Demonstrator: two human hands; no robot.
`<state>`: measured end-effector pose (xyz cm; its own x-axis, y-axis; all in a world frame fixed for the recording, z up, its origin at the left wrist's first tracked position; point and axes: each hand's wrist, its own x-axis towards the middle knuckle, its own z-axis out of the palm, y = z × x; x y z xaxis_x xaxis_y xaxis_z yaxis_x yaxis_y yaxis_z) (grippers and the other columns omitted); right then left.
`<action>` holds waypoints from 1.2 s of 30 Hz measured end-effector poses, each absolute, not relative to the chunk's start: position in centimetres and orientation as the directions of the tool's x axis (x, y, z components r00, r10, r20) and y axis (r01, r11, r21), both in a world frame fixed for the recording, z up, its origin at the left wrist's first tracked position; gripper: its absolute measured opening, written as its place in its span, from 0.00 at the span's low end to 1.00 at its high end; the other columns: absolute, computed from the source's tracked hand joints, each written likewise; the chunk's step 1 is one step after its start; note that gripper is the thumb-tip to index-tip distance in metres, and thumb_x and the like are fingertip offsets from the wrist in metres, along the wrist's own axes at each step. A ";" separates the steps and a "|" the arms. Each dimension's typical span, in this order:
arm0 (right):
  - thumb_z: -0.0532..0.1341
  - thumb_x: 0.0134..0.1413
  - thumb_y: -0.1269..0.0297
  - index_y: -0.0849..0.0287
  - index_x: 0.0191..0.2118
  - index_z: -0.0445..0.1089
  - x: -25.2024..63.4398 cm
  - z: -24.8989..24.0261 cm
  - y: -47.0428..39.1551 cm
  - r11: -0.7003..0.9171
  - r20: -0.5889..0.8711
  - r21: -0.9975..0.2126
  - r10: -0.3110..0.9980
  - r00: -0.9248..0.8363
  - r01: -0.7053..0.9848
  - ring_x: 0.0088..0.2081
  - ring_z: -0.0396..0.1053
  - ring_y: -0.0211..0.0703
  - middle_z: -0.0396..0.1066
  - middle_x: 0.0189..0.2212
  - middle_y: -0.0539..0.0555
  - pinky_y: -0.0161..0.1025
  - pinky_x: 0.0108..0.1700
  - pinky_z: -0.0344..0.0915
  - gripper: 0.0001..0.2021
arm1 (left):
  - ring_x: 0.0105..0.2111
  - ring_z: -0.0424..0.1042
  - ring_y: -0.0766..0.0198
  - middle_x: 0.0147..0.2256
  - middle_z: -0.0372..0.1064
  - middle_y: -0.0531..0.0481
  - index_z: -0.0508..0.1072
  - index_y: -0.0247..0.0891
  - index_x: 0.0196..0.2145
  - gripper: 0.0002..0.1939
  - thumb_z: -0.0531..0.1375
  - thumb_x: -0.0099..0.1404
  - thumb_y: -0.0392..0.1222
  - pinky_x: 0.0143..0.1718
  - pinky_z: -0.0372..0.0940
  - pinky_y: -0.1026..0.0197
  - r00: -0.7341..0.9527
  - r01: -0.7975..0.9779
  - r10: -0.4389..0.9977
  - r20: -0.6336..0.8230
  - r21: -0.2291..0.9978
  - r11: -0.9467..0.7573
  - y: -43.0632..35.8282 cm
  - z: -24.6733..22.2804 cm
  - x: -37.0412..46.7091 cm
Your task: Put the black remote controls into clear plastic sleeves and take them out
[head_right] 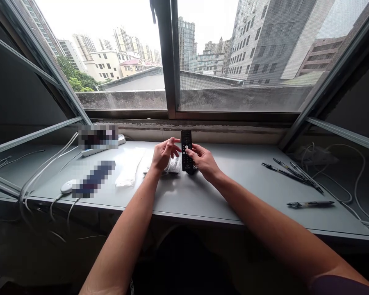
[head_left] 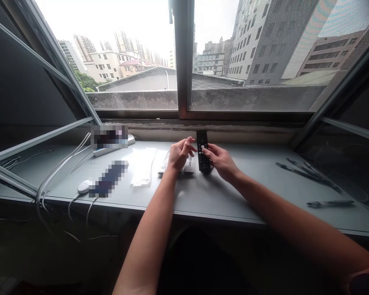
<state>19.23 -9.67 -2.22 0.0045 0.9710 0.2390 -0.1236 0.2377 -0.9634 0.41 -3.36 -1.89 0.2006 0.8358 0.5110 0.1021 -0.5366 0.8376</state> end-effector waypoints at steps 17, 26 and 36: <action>0.78 0.52 0.59 0.58 0.75 0.65 19.5 -1.9 -10.7 0.246 0.189 -0.960 0.921 -0.341 0.133 0.32 0.77 0.44 0.81 0.32 0.51 0.42 0.38 0.76 0.46 | 0.40 0.82 0.57 0.41 0.84 0.46 0.79 0.42 0.58 0.16 0.63 0.75 0.44 0.44 0.73 0.59 0.097 0.408 0.890 0.445 0.798 -0.444 -2.6 -2.3 0.2; 0.72 0.60 0.51 0.55 0.61 0.80 20.0 -2.3 -10.2 0.443 0.409 -0.674 0.890 -0.200 0.591 0.39 0.78 0.53 0.83 0.42 0.58 0.49 0.47 0.75 0.26 | 0.41 0.81 0.54 0.40 0.84 0.44 0.85 0.43 0.39 0.17 0.56 0.79 0.45 0.46 0.70 0.57 0.288 0.611 0.804 0.521 0.546 -0.573 -2.6 -2.8 0.0; 0.74 0.54 0.60 0.53 0.58 0.81 21.2 -3.8 -8.8 0.522 0.382 -0.464 0.847 -0.370 0.716 0.50 0.73 0.63 0.83 0.45 0.58 0.56 0.58 0.69 0.25 | 0.43 0.82 0.52 0.43 0.85 0.45 0.87 0.46 0.43 0.12 0.61 0.75 0.44 0.48 0.71 0.55 0.395 0.625 0.773 0.497 0.470 -0.622 -2.6 -3.6 0.0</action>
<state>21.22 -8.83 -3.75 -0.3697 0.8469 0.3822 0.7161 0.5218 -0.4635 -0.01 -2.58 -3.60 0.3948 0.7726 0.4973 0.6255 -0.6225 0.4705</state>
